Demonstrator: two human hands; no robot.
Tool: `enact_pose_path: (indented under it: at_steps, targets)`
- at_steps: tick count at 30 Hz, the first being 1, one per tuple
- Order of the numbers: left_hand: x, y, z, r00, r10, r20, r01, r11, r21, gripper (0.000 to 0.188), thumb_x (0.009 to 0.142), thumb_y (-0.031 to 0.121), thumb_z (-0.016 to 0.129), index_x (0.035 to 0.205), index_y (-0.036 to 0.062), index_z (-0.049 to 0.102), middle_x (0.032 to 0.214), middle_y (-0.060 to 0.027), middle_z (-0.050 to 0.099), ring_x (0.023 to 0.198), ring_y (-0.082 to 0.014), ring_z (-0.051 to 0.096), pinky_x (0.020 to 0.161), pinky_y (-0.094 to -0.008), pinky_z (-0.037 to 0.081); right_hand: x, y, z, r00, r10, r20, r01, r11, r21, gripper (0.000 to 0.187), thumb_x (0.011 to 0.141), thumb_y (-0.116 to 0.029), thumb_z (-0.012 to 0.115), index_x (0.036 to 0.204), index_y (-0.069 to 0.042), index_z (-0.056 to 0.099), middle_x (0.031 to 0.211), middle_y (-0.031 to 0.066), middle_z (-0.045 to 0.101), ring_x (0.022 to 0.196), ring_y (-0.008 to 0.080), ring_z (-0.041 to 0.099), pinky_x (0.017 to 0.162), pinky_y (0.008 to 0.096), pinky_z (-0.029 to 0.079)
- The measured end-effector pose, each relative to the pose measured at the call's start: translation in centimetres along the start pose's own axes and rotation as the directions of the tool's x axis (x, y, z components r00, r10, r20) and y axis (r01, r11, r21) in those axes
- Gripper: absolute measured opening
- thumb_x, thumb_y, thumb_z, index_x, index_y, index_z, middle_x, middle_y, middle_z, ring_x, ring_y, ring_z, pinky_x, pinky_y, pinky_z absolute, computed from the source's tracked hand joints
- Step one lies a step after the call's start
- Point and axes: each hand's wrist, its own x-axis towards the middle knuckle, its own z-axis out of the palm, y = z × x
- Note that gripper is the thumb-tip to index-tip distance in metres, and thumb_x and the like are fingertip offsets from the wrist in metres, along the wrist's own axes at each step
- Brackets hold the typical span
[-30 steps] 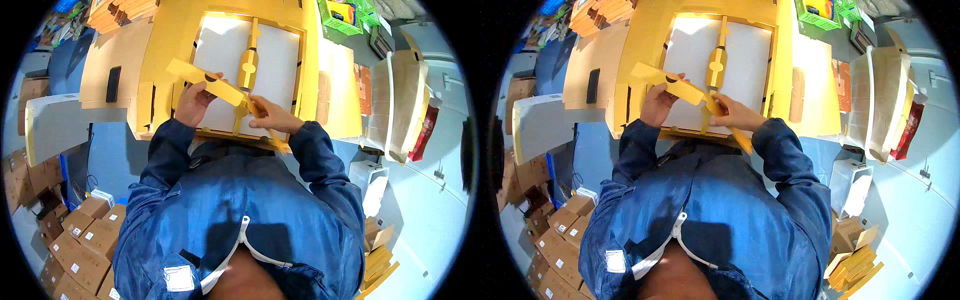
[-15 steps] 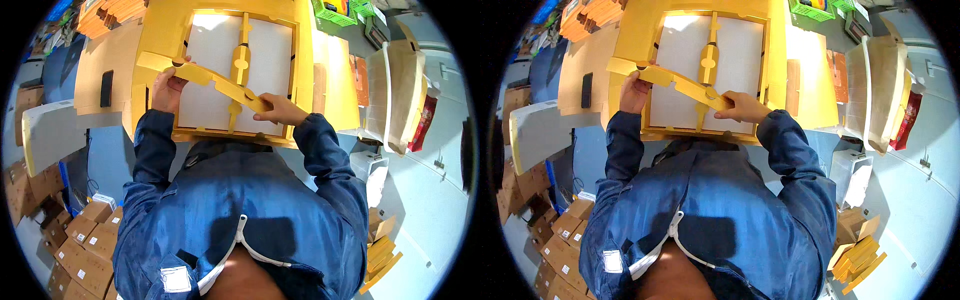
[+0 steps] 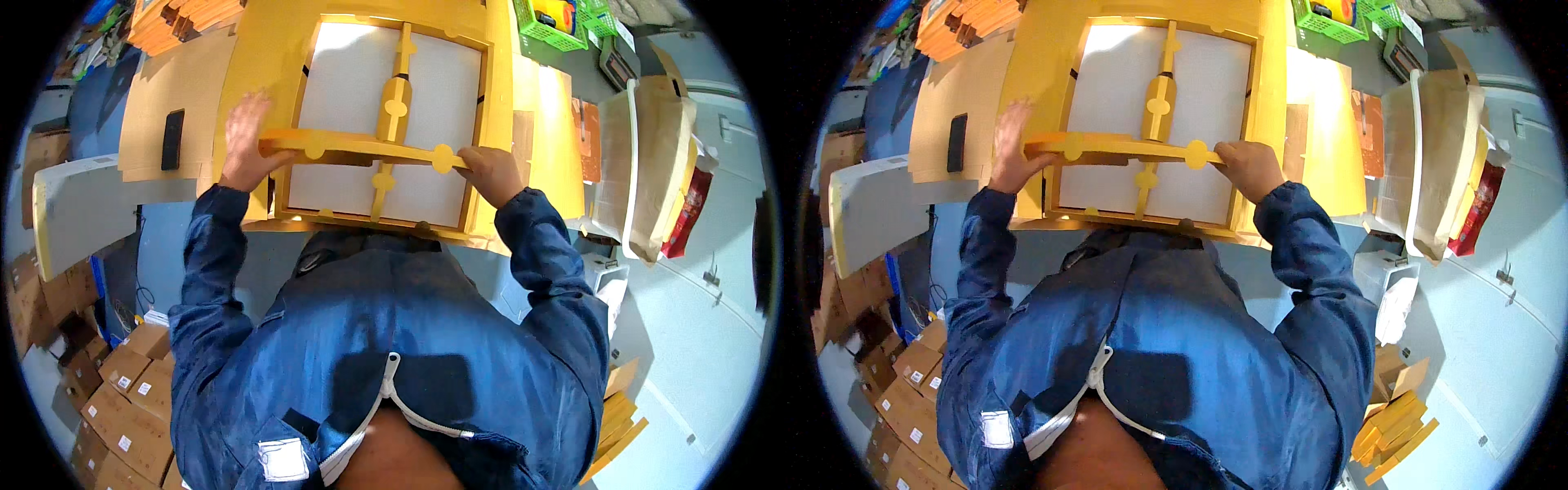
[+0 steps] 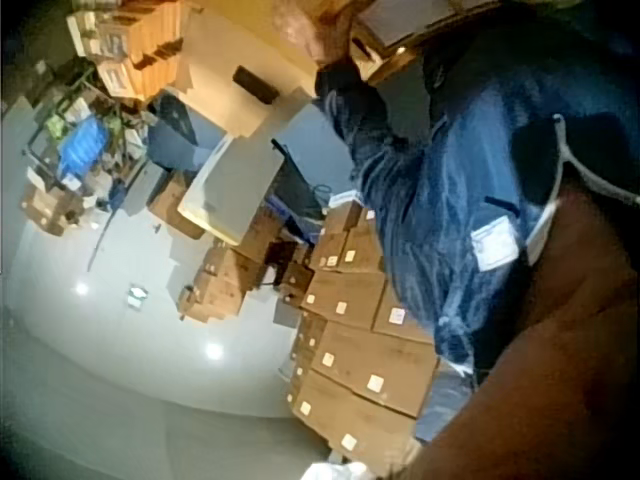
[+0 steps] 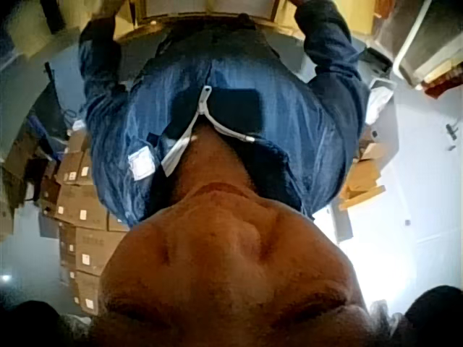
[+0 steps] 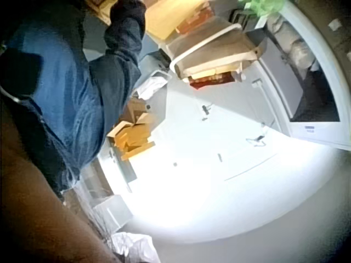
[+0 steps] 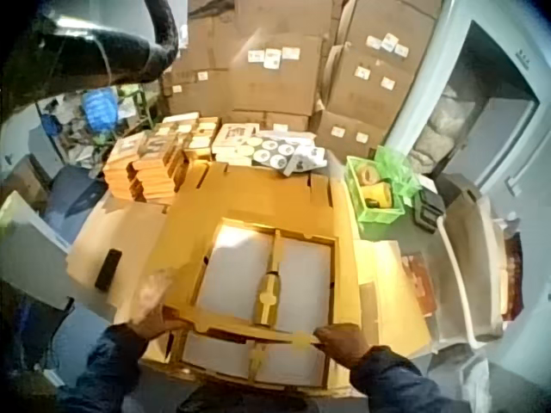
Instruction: The person assembles a cardboard box by folding the flaps and inserting a yellow plastic grid divider. They then place a white foam sheet inside the box and add a second yellow plastic divider on top. The person works in a warehouse environment surrounded by stacks of boxes and packaging materials.
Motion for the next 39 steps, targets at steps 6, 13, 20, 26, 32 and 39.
enact_pose_path:
  at_steps: [6,13,20,26,32,39]
  targets:
    - [-0.6,0.8,0.2,0.755,0.026,0.656,0.095,0.984,-0.148,0.032,0.079,0.027,0.067,0.100,0.0064,0.055,0.092,-0.0157,0.062,0.090,-0.0345,0.058,0.079,-0.0399,0.047,0.5,0.7,-2.2,0.995,-0.087,0.057,0.093,0.990,-0.103,0.015,0.078,-0.015,0.069,0.088,-0.009,0.062,0.074,0.0075,0.065,0.069,0.0245,0.063,0.062,0.0304,0.051]
    - [1.9,6.6,4.6,0.749,0.104,0.655,0.020,0.984,-0.179,0.025,0.084,0.027,0.059,0.088,0.0024,0.056,0.076,-0.0183,0.061,0.076,-0.0365,0.059,0.066,-0.0445,0.046,5.1,-6.1,-0.7,0.946,-0.316,-0.072,0.323,0.939,0.118,0.059,0.068,-0.026,0.074,0.116,-0.004,0.048,0.113,0.0167,0.052,0.104,0.0333,0.050,0.091,0.0427,0.039]
    - [4.5,5.0,4.9,0.844,0.168,0.509,-0.130,0.985,-0.110,0.015,0.082,0.019,0.059,0.087,0.0049,0.056,0.075,-0.0125,0.061,0.073,-0.0303,0.062,0.065,-0.0396,0.049,10.9,-9.5,1.2,0.952,-0.306,0.009,0.306,0.952,0.019,0.022,0.078,-0.018,0.061,0.093,-0.003,0.054,0.080,0.0109,0.054,0.073,0.0275,0.059,0.058,0.0378,0.049]
    - [5.9,1.4,5.0,0.925,0.106,0.365,-0.075,0.992,-0.098,0.011,0.079,0.013,0.059,0.085,0.0046,0.055,0.080,-0.0125,0.061,0.079,-0.0298,0.061,0.068,-0.0390,0.049,15.8,-9.3,3.5,0.934,-0.316,-0.168,0.321,0.947,0.002,0.013,0.076,-0.015,0.059,0.081,-0.004,0.056,0.076,0.0108,0.054,0.069,0.0289,0.059,0.057,0.0393,0.049]
    - [6.2,-3.3,9.2,0.865,-0.489,0.114,0.482,0.872,0.085,0.047,0.075,0.024,0.068,0.109,-0.0033,0.051,0.103,-0.0202,0.057,0.100,-0.0374,0.052,0.084,-0.0425,0.044,22.9,-5.7,6.5,0.994,-0.057,-0.091,0.044,0.989,-0.140,0.013,0.082,-0.014,0.050,0.081,-0.004,0.058,0.079,0.0144,0.058,0.069,0.0305,0.062,0.059,0.0410,0.051]
    - [5.0,-6.1,14.2,0.843,-0.476,0.252,0.496,0.868,-0.020,0.025,0.080,0.018,0.059,0.089,-0.0022,0.049,0.083,-0.0242,0.060,0.080,-0.0395,0.059,0.071,-0.0458,0.047,26.0,-5.1,10.4,0.989,-0.137,-0.058,0.129,0.984,-0.125,0.013,0.082,-0.014,0.050,0.083,-0.003,0.057,0.081,0.0159,0.059,0.067,0.0309,0.063,0.058,0.0391,0.052]
